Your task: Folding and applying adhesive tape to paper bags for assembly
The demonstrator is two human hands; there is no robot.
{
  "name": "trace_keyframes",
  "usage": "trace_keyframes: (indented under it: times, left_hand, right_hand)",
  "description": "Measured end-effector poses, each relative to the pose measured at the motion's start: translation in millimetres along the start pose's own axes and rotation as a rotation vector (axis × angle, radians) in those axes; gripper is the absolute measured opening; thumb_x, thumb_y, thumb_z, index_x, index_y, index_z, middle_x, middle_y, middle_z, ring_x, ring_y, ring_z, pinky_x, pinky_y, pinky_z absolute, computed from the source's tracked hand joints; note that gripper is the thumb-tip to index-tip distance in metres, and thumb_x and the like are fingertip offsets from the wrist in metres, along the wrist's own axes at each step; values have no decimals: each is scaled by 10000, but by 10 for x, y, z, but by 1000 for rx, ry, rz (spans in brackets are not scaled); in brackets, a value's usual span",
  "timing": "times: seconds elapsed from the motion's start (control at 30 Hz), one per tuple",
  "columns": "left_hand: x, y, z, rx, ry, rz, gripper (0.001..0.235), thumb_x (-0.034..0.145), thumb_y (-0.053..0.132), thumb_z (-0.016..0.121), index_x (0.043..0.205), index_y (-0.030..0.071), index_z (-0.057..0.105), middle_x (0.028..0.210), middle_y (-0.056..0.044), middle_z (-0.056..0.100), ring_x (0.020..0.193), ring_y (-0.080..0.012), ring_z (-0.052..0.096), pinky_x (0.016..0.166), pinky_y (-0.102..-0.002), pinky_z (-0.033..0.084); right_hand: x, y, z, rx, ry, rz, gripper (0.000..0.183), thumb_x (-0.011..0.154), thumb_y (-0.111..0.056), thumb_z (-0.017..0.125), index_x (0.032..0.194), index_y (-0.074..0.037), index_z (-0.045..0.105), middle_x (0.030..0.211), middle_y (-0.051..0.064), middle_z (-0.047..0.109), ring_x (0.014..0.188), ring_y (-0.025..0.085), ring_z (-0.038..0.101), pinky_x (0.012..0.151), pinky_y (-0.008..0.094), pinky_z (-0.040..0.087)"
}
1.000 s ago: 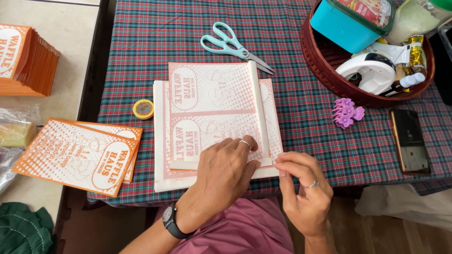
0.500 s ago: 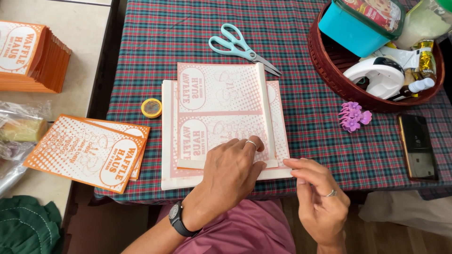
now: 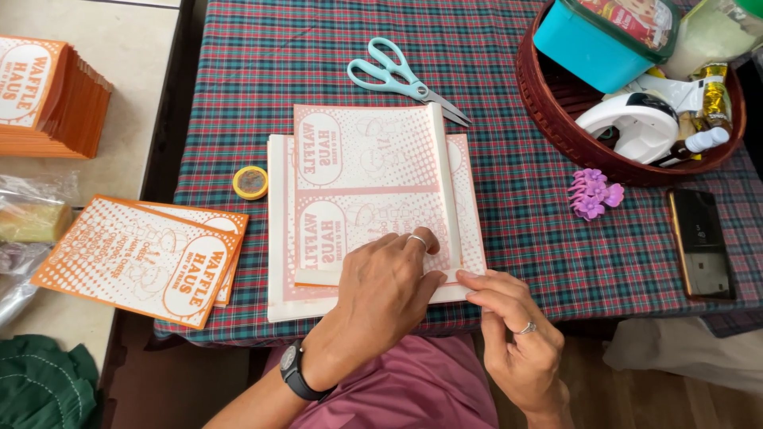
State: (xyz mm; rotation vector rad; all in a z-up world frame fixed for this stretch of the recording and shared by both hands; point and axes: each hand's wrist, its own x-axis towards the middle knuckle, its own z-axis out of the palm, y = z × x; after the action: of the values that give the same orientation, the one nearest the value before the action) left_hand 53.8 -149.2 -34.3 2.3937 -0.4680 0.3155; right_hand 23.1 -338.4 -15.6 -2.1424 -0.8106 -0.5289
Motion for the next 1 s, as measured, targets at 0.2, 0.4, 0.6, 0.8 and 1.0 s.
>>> trace_keyframes:
  times: [0.2,0.4,0.6,0.8,1.0]
  left_hand:
    - [-2,-12,6,-22,13,15,246,921,236,718,1034,59,592,741,-66,661,662,-332,639,506,-451,460]
    - [-6,-2,-11,-27,14,8,253,923,231,717,1040,55,578,697,-68,636,618,-323,617,484,-441,442]
    - [-1,-17,6,-27,7,-35,254,904,253,726,1026,73,595,653,-51,621,623,-317,635,473,-449,444]
    - [23,1,-34,-69,-68,-129,284,891,276,758,1044,121,575,622,17,661,664,-299,662,512,-453,468]
    - [7,-9,24,-16,-11,-74,260,885,266,725,1027,88,599,669,-60,649,640,-332,652,465,-460,434]
  right_hand:
    - [-135,71,59,-62,5,-39,232,941,194,539,1055,16,633,1162,199,723,1126,313,752,1050,482,588]
    - [-153,91,105,-206,18,-96,228,929,185,567,1004,-15,647,1152,188,743,1072,258,771,1075,494,502]
    - [-206,114,134,-236,19,-105,251,923,190,586,1028,-33,633,1169,187,738,1082,227,760,1092,497,477]
    - [-271,151,167,-247,12,-94,283,913,187,597,1079,-38,637,1236,144,700,1116,232,754,1128,504,452]
    - [-128,25,77,-196,-20,-46,248,925,149,590,1096,-27,632,1192,174,728,1112,217,745,1137,489,447]
